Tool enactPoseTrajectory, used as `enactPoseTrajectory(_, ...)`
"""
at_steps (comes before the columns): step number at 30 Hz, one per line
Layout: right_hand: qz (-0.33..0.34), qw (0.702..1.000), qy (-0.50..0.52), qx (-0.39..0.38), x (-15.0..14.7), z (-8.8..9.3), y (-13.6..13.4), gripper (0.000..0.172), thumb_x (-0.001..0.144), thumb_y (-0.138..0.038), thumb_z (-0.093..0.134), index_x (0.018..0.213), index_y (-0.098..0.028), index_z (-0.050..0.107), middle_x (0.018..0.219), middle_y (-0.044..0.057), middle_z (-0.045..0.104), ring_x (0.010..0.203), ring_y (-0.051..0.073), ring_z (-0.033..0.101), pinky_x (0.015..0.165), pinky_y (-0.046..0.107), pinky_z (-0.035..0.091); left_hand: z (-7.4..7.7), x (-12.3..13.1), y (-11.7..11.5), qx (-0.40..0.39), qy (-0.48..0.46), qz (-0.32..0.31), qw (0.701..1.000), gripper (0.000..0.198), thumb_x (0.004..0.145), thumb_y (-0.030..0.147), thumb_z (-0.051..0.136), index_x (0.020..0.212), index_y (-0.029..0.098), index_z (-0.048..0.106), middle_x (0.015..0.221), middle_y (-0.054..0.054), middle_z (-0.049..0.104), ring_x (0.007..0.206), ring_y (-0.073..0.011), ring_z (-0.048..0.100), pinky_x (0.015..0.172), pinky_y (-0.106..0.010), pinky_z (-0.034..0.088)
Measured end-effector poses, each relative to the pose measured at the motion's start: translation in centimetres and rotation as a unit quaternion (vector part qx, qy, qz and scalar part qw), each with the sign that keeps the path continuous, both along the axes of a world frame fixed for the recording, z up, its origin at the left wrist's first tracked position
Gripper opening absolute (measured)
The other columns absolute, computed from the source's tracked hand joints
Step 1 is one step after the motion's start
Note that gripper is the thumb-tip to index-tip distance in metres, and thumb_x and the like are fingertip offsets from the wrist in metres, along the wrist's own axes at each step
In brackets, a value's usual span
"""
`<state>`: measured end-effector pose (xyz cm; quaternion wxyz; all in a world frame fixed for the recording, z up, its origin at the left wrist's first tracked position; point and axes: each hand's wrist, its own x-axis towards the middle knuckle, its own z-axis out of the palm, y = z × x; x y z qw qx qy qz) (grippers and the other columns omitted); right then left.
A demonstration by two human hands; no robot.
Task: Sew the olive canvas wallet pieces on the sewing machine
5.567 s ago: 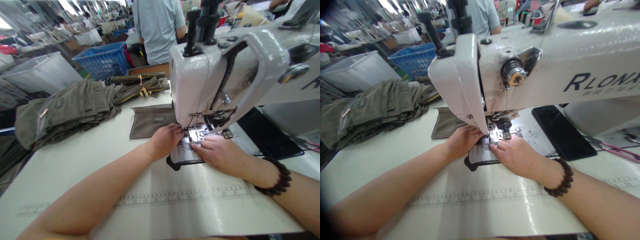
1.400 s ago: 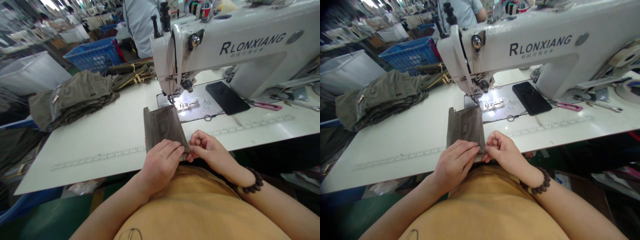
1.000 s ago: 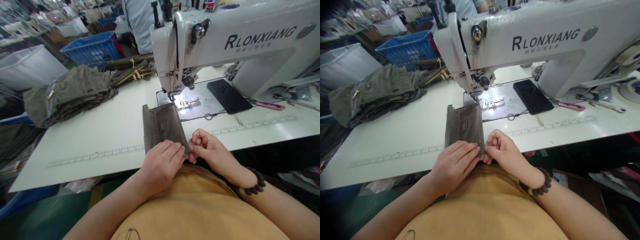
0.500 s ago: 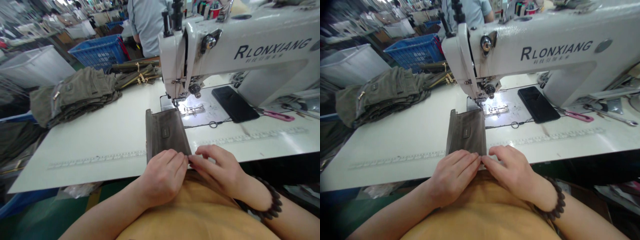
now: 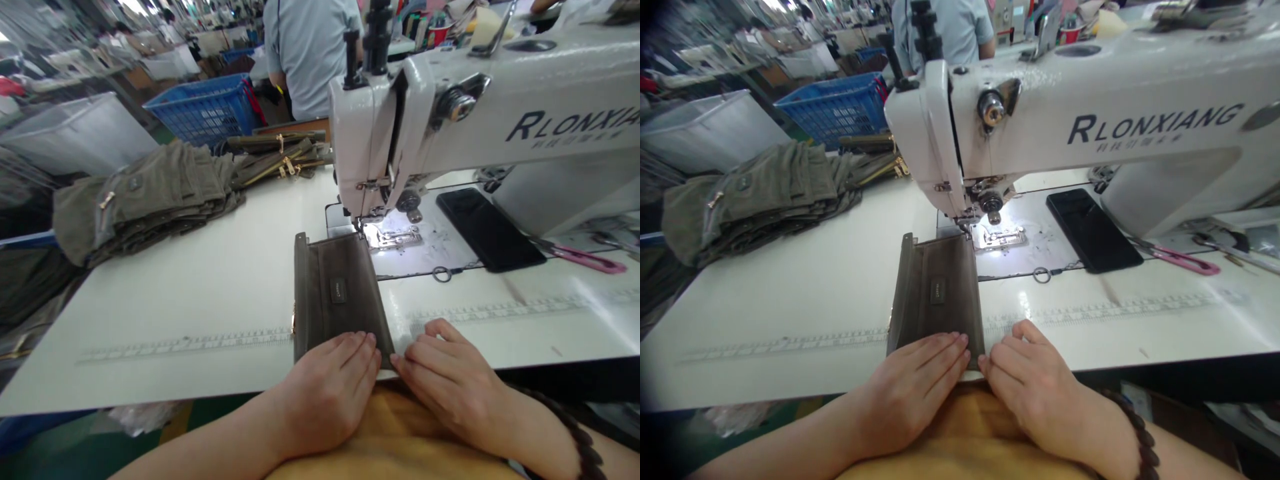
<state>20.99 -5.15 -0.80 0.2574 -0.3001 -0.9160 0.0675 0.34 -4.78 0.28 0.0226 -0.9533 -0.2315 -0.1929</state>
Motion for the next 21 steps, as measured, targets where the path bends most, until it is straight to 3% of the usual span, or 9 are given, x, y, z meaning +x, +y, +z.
enactPoseTrajectory(7, -0.011, 0.998, -0.01, -0.053, -0.2, 0.1, 2.0, 0.023, 0.086, -0.006, 0.038, 0.073, -0.014, 0.054, 0.062, 0.0, 0.046, 0.058, 0.012, 0.037, 0.059, 0.031, 0.026, -0.1, 0.0, 1.8, 0.011, 0.019, 0.007, 1.0, 0.032, 0.085, 0.006, 0.032, 0.1, 0.002, 0.059, 0.106, -0.017, 0.061, 0.099, -0.0221, 0.058, 0.086, -0.032, 0.05)
enactPoseTrajectory(15, 0.019, 0.993, -0.119, -0.014, -0.4, 0.7, 4.3, 0.021, 0.083, -0.006, 0.038, 0.081, -0.01, 0.058, 0.068, 0.004, 0.048, 0.06, 0.016, 0.038, 0.058, 0.033, 0.026, -0.5, -0.2, 4.5, 0.024, 0.031, 0.004, 0.999, 0.034, 0.085, 0.006, 0.029, 0.098, 0.001, 0.06, 0.104, -0.017, 0.062, 0.098, -0.0231, 0.058, 0.085, -0.033, 0.051)
enactPoseTrajectory(21, 0.041, 0.982, -0.184, 0.029, -0.7, 1.2, 6.4, 0.017, 0.076, -0.01, 0.043, 0.072, -0.013, 0.059, 0.067, 0.006, 0.049, 0.058, 0.017, 0.039, 0.056, 0.035, 0.026, -0.5, -0.4, 6.4, 0.032, 0.038, 0.011, 0.999, 0.035, 0.087, 0.006, 0.027, 0.098, 0.004, 0.06, 0.104, -0.014, 0.063, 0.097, -0.0216, 0.059, 0.084, -0.032, 0.05)
